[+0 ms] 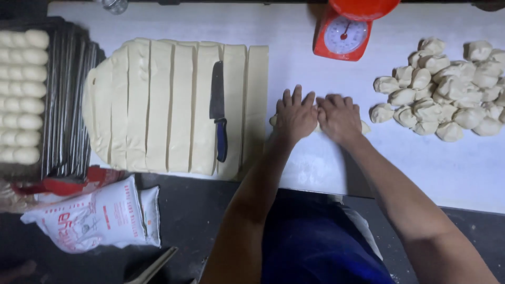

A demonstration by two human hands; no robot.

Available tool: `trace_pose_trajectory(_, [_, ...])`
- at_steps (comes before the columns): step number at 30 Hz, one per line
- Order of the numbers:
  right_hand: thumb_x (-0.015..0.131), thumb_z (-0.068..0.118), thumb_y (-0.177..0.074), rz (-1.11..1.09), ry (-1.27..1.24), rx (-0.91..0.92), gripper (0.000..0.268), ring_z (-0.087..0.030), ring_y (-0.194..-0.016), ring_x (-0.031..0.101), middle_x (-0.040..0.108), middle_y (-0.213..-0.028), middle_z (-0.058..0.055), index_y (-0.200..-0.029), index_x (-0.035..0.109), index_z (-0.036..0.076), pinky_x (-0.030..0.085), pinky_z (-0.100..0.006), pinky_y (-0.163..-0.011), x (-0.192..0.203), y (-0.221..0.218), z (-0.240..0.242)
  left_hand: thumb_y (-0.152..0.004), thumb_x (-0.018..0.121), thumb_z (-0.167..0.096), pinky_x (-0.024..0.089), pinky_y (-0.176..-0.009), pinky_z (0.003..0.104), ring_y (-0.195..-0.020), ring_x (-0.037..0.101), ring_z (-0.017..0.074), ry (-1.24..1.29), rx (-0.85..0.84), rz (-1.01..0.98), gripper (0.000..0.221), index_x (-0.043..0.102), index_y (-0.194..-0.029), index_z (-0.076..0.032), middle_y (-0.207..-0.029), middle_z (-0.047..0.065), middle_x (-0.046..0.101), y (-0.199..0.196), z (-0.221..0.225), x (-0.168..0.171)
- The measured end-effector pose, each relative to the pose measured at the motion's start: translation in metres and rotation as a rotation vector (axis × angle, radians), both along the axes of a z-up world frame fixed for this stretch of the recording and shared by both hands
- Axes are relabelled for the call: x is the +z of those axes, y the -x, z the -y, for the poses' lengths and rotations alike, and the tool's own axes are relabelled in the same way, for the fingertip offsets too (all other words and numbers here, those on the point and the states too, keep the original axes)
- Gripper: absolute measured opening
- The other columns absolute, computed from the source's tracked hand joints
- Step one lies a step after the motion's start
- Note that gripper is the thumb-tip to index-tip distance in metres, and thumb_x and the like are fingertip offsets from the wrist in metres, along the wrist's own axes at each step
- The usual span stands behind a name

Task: Shaping and portioning dough into small balls on a bakery work table.

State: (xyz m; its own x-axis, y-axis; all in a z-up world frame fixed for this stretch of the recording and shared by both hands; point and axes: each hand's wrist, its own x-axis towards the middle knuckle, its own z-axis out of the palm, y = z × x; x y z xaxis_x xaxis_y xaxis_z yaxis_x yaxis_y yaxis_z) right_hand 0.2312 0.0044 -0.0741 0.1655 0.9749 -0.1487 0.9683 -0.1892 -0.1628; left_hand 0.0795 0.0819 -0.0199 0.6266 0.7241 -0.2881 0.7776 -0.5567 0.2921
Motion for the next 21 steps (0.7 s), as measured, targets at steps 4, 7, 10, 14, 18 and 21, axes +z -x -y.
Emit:
trace_pose_trajectory(4, [0.036,0.045,-0.106,0.028,-0.017,-0.049,0.049,-0.036,-0.127,0.052,0.056,-0.143,-0.007,-0.146,0.058,0.028,0.043,-0.055,-0.099,0.015,0.033,0.040,-0.096,0.046,-0.042,0.034,-0.102,0.059,-0.131,0.037,0.0432,-0.255,-0.006,0.171,0.049,0.051,-0.140,-0.021,-0.148,0.018,0.040,0.021,0.037,-0.023])
trace_pose_trajectory(7, [0.045,0.040,-0.104,0.063,-0.199,0.071,0.046,-0.035,-0.134,0.050,0.058,-0.143,-0.008,-0.145,0.059,0.026,0.034,-0.056,-0.108,0.022,0.045,0.083,-0.083,0.074,-0.036,0.048,-0.089,0.056,-0.113,0.058,0.0408,-0.648,-0.094,0.404,0.049,0.067,-0.127,-0.016,-0.131,0.019,0.058,0.053,0.072,-0.011])
trace_pose_trajectory(10, [0.059,0.039,-0.097,-0.054,-0.351,0.126,0.052,-0.037,-0.139,0.044,0.059,-0.143,-0.007,-0.148,0.056,0.026,0.026,-0.059,-0.113,0.043,0.042,0.119,-0.084,0.078,-0.034,0.046,-0.097,0.059,-0.122,0.053,0.0428,-0.587,-0.137,0.418,0.059,0.062,-0.138,-0.015,-0.136,0.018,0.054,0.068,0.102,0.005])
trace_pose_trajectory(14, [0.081,0.027,-0.083,-0.250,-0.485,-0.111,0.076,-0.048,-0.128,0.046,0.056,-0.140,-0.023,-0.150,0.053,0.005,0.034,-0.059,-0.106,0.029,0.001,0.144,-0.071,0.090,-0.036,0.043,-0.099,0.061,-0.118,0.056,0.0387,-0.512,-0.078,0.368,0.077,0.061,-0.138,-0.012,-0.128,0.015,0.060,0.065,0.100,0.037])
trace_pose_trajectory(18, [0.085,0.015,-0.082,-0.450,-0.181,-0.465,0.083,-0.042,-0.126,0.049,0.053,-0.129,-0.022,-0.153,0.046,-0.006,0.043,-0.046,-0.106,0.025,-0.009,0.144,-0.082,0.078,-0.040,0.033,-0.113,0.063,-0.136,0.048,0.0422,-0.229,-0.233,0.342,0.079,0.052,-0.147,-0.003,-0.143,0.022,0.056,0.036,0.105,0.010])
trace_pose_trajectory(21, [0.081,0.002,-0.079,-0.445,-0.253,-0.408,0.066,-0.042,-0.116,0.056,0.053,-0.117,-0.021,-0.141,0.058,-0.002,0.048,-0.043,-0.100,0.013,-0.007,0.132,-0.071,0.088,-0.028,0.037,-0.105,0.054,-0.107,0.061,0.0344,-0.257,-0.209,0.433,0.072,0.060,-0.132,-0.002,-0.112,0.015,0.064,0.012,0.101,-0.043])
